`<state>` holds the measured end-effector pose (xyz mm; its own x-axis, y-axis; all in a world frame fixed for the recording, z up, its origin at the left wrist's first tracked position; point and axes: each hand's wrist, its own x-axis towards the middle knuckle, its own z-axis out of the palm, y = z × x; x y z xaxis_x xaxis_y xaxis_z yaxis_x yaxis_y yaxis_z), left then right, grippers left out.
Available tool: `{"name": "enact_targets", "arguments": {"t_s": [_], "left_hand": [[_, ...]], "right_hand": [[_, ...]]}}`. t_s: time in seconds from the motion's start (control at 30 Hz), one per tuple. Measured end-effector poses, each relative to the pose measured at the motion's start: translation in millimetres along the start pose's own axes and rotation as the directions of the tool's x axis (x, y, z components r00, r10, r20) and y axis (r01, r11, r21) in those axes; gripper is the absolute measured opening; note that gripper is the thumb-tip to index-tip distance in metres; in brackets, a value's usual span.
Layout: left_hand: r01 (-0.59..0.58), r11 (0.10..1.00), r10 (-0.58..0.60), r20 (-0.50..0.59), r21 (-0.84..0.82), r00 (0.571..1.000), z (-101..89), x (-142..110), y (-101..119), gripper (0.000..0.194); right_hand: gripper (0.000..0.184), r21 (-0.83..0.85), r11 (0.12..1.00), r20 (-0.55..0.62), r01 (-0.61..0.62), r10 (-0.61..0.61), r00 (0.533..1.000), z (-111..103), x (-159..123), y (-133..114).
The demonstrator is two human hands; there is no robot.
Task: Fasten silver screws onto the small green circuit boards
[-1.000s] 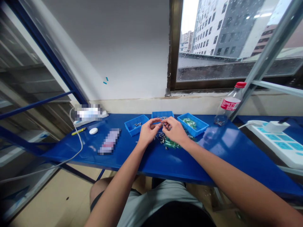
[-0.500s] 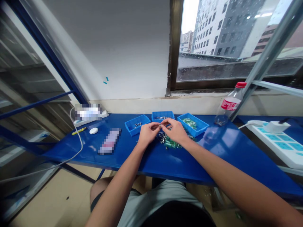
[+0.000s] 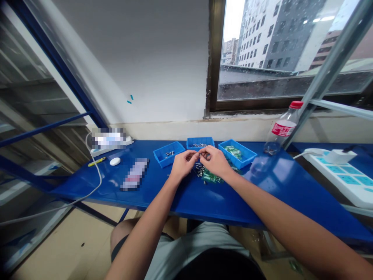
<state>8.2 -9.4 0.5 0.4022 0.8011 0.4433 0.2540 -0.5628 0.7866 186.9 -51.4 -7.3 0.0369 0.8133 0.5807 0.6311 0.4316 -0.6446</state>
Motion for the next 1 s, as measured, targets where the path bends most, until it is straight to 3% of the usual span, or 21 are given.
{"name": "enact_targets", "arguments": {"t_s": [0.2, 0.53, 0.77, 1.0], "left_hand": [[-0.022, 1.000, 0.021, 0.074, 0.016, 0.997, -2.0, 1.0, -1.5, 0.027], [0.019, 0.995, -0.019, 0.001, -0.093, 1.000, 2.6, 2.2, -6.8, 0.017], [0.067, 0.956, -0.066, 0.013, -0.285, 0.998, 0.6, 3.9, -1.8, 0.032], [0.019, 0.968, -0.023, -0.011, -0.252, 1.000, -0.6, 4.0, 0.4, 0.028]], "right_hand": [[0.018, 0.073, 0.997, -0.008, 0.001, 0.000, 1.000, -1.0, 0.2, 0.8], [0.018, 0.104, 0.992, -0.025, -0.072, 0.075, 0.997, 0.9, -1.5, 1.2], [0.022, 0.166, 0.983, -0.062, -0.079, 0.090, 0.994, 0.9, -0.9, 3.8], [0.021, 0.171, 0.983, -0.057, -0.069, 0.080, 0.995, 0.5, -3.6, -1.3]]}}
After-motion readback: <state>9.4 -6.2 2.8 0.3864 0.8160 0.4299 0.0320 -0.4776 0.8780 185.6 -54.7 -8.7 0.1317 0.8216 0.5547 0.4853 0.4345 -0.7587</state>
